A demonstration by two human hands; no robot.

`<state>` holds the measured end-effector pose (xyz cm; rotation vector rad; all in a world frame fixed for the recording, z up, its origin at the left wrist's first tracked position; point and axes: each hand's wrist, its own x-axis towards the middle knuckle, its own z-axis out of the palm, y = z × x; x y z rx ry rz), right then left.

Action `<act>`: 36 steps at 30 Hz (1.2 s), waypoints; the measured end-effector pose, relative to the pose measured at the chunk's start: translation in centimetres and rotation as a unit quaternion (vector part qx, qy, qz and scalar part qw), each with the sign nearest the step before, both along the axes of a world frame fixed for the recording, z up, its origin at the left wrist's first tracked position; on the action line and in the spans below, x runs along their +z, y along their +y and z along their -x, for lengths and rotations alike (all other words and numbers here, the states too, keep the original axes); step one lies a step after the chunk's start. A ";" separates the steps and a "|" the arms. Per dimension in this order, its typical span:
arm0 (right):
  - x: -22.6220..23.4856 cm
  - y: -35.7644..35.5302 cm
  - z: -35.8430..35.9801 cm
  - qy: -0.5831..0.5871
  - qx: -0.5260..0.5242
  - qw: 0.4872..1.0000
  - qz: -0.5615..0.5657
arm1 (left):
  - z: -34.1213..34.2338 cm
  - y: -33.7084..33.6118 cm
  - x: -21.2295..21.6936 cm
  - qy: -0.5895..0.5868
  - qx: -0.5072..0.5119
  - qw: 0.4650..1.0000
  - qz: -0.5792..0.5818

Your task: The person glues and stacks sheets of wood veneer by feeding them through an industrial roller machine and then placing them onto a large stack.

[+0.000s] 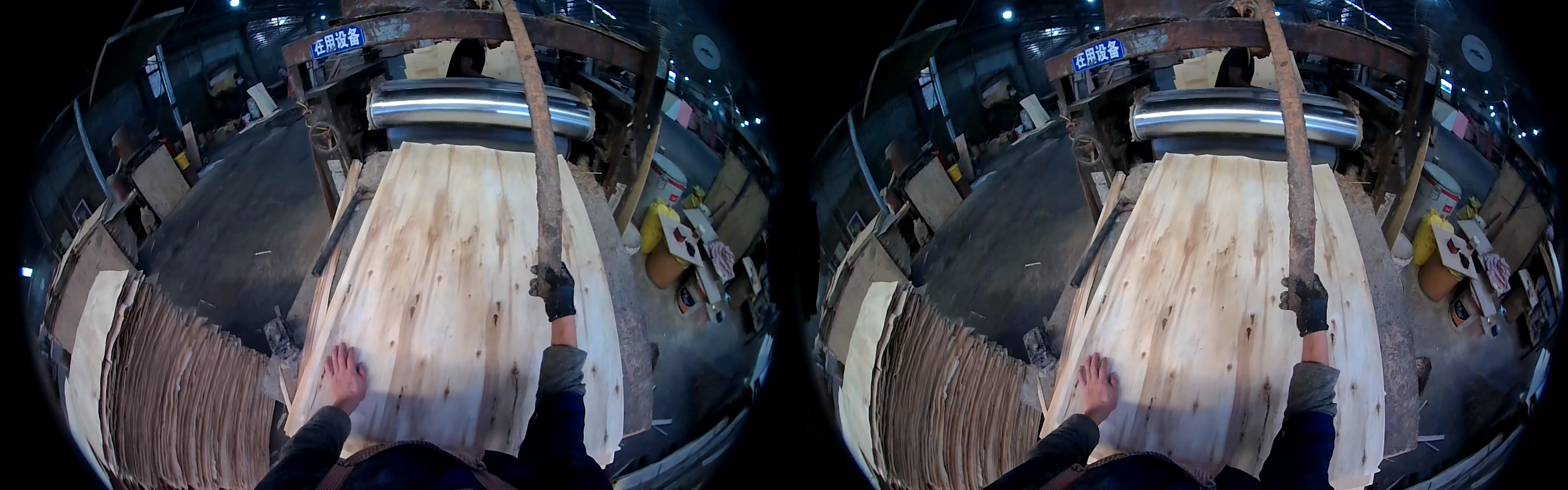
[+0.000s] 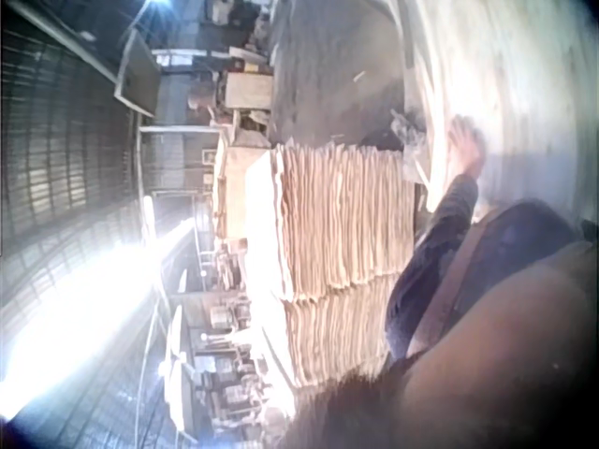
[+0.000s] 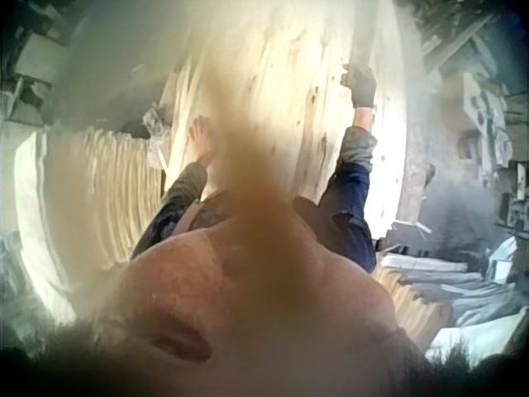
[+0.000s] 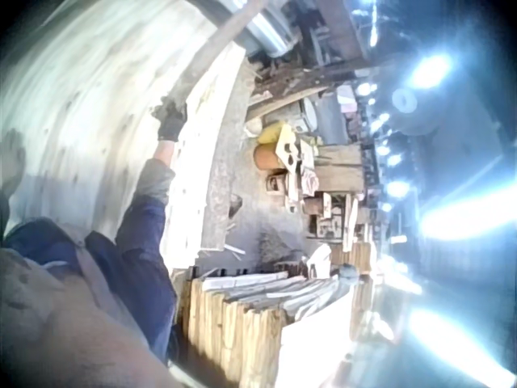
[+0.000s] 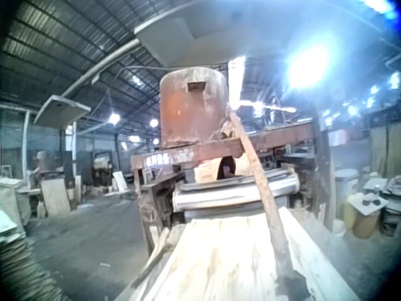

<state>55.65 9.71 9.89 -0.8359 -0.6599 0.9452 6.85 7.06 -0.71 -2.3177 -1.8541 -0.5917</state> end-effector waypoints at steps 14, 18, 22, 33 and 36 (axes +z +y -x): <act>1.0 -1.9 0.5 -0.006 0.014 1.000 0.012 | 0.1 0.1 -0.3 -0.015 -0.011 0.999 -0.029; 1.9 -3.9 1.7 0.005 0.028 1.000 0.011 | 0.2 0.2 -0.5 -0.010 -0.006 0.999 -0.045; 2.9 -6.3 3.4 -0.001 0.032 0.999 -0.024 | 0.3 0.3 -0.7 -0.020 -0.007 0.999 -0.050; -2.9 -28.2 14.6 0.202 0.010 0.979 0.030 | 0.8 0.4 -1.2 -0.033 -0.011 0.998 -0.045; -1.9 -36.2 16.4 0.197 0.004 0.980 0.026 | 0.8 0.4 -1.3 -0.018 -0.008 0.999 -0.044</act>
